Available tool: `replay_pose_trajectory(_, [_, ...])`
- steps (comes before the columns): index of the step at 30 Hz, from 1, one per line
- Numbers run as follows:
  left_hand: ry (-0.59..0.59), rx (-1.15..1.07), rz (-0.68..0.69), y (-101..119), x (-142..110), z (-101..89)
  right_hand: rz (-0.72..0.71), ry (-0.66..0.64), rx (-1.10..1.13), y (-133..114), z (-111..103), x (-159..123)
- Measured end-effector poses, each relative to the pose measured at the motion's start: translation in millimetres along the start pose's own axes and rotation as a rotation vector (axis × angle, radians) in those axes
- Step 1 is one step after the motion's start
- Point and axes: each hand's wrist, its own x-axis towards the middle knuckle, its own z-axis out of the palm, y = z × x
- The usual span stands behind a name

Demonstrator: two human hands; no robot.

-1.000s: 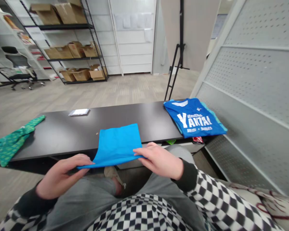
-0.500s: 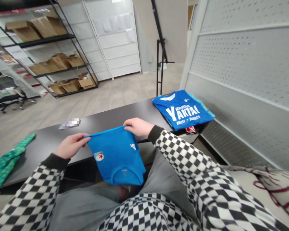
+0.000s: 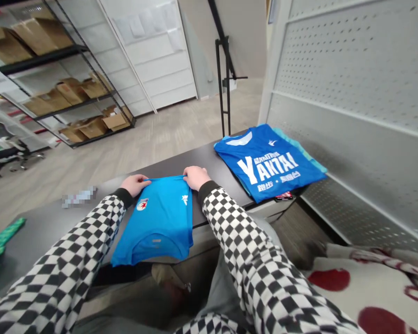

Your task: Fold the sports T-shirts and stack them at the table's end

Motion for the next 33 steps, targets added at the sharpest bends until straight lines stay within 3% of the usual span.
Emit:
replay_pose_trajectory(4, [-0.034, -0.012, 0.004, 29.4, 41.7, 6.1, 0.155, 0.037, -0.004, 27.7, 8.0, 22.6])
replay_pose_trajectory(8, [-0.034, 0.036, 0.031, 80.7, 79.9, 20.9, 0.257, 0.083, -0.014, 46.1, -3.3, 19.7])
replay_pose_trajectory(10, [0.014, 0.079, 0.038, 110.4, 87.1, 30.8, 0.307, 0.111, -0.023, 50.4, -10.6, 14.1])
replay_pose_trajectory(12, [0.129, 0.144, 0.072, 138.1, 77.5, 40.1, 0.341, 0.120, -0.027, 50.9, -15.7, 8.7])
replay_pose_trajectory(14, [0.251, 0.182, 0.162, 158.8, 47.1, 46.5, 0.357, 0.148, -0.033, 48.3, -17.9, 4.1])
replay_pose_trajectory(17, [0.303, 0.160, 0.328, 169.9, -33.2, 50.6, 0.237, 0.229, -0.045, 42.2, -15.9, -1.0])
replay_pose_trajectory(21, [0.258, 0.168, 0.399, 154.6, -159.3, 60.4, -0.091, 0.143, -0.067, 36.9, -6.1, -3.5])
replay_pose_trajectory(24, [0.226, 0.224, 0.351, 138.5, -223.5, 74.0, -0.072, 0.032, -0.115, 33.2, 0.2, -6.2])
replay_pose_trajectory(27, [0.214, 0.255, 0.342, 126.1, -247.7, 79.9, -0.002, 0.031, -0.169, 27.4, -1.3, -17.9])
replay_pose_trajectory(33, [0.167, 0.278, 0.344, 96.3, -239.9, 56.4, 0.043, 0.024, -0.331, 11.4, -17.2, -75.3])
